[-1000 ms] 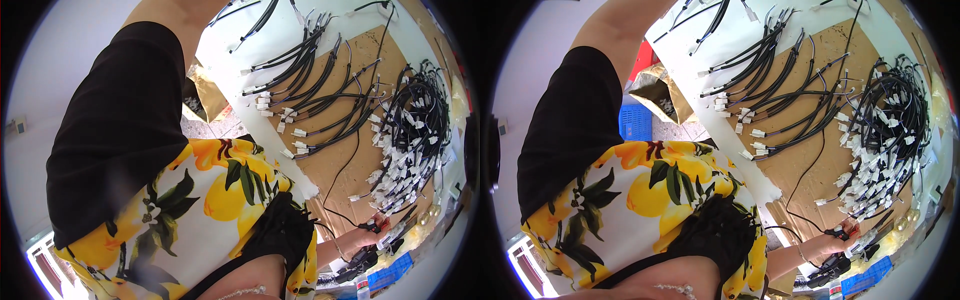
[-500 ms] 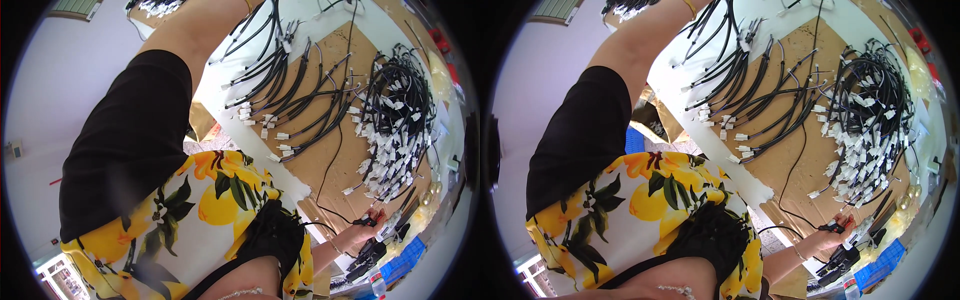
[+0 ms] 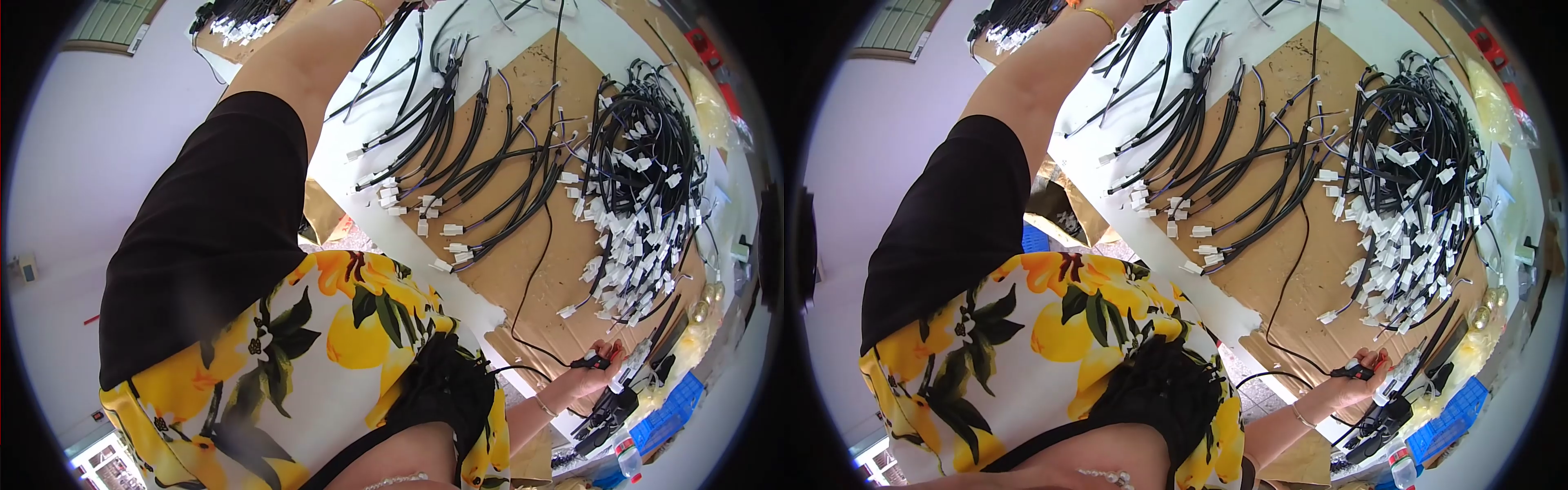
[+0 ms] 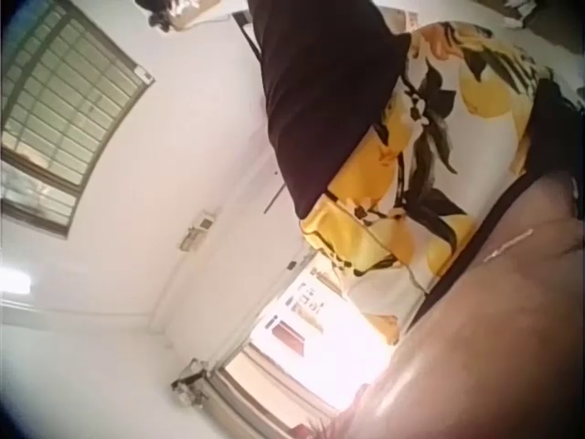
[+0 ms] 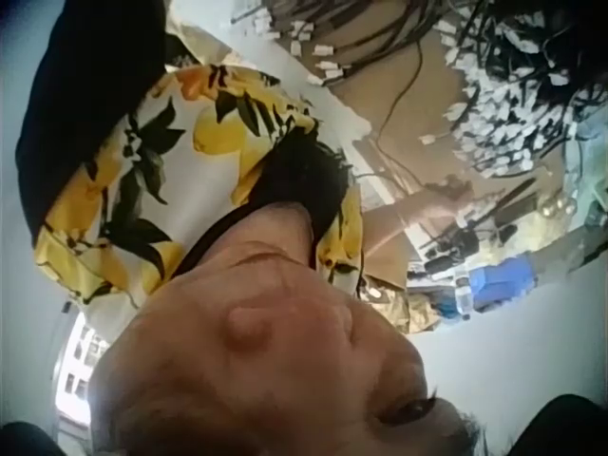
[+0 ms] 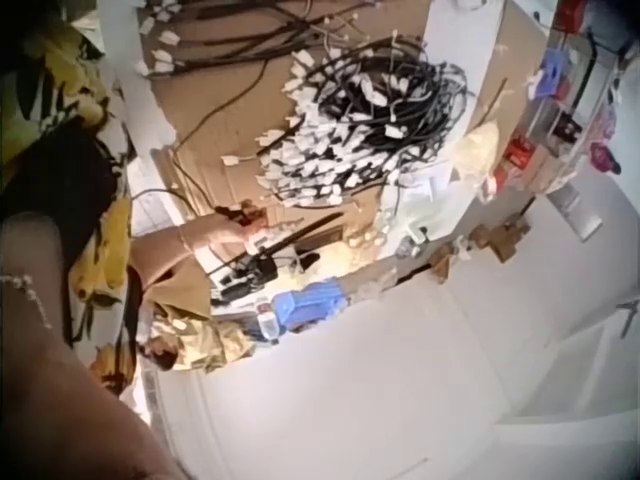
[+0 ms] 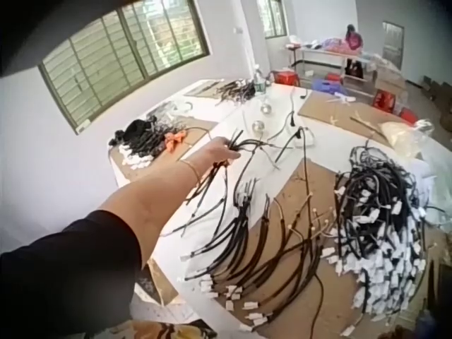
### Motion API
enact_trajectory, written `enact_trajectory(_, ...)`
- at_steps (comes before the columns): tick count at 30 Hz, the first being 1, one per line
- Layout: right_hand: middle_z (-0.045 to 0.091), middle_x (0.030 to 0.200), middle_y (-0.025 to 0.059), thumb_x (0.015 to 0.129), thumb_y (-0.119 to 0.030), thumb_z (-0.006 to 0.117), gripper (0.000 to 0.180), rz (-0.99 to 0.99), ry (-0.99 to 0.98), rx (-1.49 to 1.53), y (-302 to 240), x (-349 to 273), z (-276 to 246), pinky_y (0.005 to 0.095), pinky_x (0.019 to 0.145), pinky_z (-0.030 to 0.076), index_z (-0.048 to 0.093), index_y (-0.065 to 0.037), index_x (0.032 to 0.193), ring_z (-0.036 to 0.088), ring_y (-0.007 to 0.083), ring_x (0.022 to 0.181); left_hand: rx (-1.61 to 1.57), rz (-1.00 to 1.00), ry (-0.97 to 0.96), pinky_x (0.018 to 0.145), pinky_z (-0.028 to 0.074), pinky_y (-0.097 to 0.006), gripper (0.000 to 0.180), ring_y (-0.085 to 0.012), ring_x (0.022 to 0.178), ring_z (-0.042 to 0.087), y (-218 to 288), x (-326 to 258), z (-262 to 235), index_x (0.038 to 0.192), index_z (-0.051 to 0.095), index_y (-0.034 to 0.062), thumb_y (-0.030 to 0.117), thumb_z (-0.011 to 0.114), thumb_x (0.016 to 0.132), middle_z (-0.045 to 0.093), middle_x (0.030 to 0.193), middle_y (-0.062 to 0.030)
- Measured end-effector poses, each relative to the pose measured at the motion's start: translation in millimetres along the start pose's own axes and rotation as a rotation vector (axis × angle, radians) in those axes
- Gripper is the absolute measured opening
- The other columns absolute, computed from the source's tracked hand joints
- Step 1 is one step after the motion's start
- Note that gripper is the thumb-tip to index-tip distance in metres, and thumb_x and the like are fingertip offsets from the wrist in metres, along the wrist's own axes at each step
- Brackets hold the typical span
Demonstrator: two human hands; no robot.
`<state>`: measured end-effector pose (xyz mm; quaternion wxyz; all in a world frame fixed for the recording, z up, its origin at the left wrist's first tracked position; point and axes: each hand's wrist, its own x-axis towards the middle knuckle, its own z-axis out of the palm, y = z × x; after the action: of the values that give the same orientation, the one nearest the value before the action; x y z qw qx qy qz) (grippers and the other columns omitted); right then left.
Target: Assembling electronic components by gluing wire bundles to plastic bases using a hot glue gun.
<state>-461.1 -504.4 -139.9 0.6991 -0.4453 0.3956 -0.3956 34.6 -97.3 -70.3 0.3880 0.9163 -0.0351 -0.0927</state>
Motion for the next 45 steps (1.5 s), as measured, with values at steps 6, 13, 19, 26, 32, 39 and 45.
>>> enact_trajectory(6,0.055,0.079,0.0049,0.081,-0.018,0.057,0.019,-0.004,0.029,0.002,-3,-1,6,0.0272,0.062,0.037,0.055,0.0,0.086,0.039,0.011,0.057,0.0,0.077,0.045,0.051,0.047,-0.029,0.031,-0.0169,0.056,0.057,-2,-12,3,0.08,0.063,-0.0026,0.023,0.073,0.066,0.061,0.067,-0.0106)
enact_trajectory(13,0.056,0.08,0.0048,0.081,-0.018,0.058,0.018,0.018,0.012,0.023,-2,1,2,0.0269,0.061,0.037,0.055,0.0,0.086,0.039,0.0114,0.057,0.303,0.11,-0.021,0.063,0.046,-0.032,0.035,-0.0188,0.065,0.058,2,-15,-7,0.083,0.065,0.0033,0.034,0.07,0.068,0.063,0.071,-0.0101)
enact_trajectory(19,0.057,0.081,0.0056,0.081,-0.017,0.058,0.019,0.022,0.056,0.03,-4,3,-3,0.0274,0.061,0.038,0.056,0.0,0.088,0.041,0.0119,0.057,0.359,-0.198,-0.047,0.062,0.047,-0.03,0.043,-0.0172,0.066,0.057,39,-51,-13,0.107,0.06,0.0116,0.023,0.069,0.066,0.061,0.076,-0.0109)
enact_trajectory(26,0.058,0.081,0.0062,0.081,-0.017,0.058,0.02,0.022,0.051,0.028,-3,4,-2,0.0275,0.06,0.039,0.057,0.001,0.088,0.041,0.012,0.057,0.662,0.248,0.046,0.073,0.046,-0.039,0.037,-0.0368,0.084,0.058,-3,-23,-9,0.106,0.051,-0.0006,0.005,0.051,0.069,0.059,0.087,-0.0243)
enact_trajectory(32,0.058,0.08,0.006,0.081,-0.017,0.058,0.02,0.027,0.04,0.052,-4,8,-4,0.0269,0.06,0.039,0.057,0.001,0.087,0.04,0.0111,0.056,0.652,0.101,0.06,0.045,0.047,-0.031,0.033,-0.0192,0.056,0.061,67,-71,-26,0.108,0.051,0.0029,0.007,0.051,0.076,0.063,0.073,-0.0135)
enact_trajectory(39,0.058,0.079,0.005,0.079,-0.017,0.06,0.02,0.02,0.021,0.055,-6,12,-4,0.0255,0.059,0.038,0.057,0.001,0.086,0.04,0.0104,0.056,0.28,0.122,0.182,0.039,0.038,-0.027,0.02,-0.012,0.042,0.047,87,-51,-67,0.085,0.062,0.0056,0.022,0.067,0.075,0.055,0.056,-0.0034)
enact_trajectory(45,0.058,0.078,0.0049,0.08,-0.017,0.06,0.02,0.033,0.007,0.067,-6,18,-11,0.0255,0.059,0.038,0.057,0.001,0.086,0.04,0.0107,0.056,0.192,0.354,0.281,0.034,0.032,-0.028,0.017,-0.0116,0.037,0.042,122,-29,-102,0.078,0.062,0.0026,0.019,0.068,0.075,0.052,0.052,-0.0031)
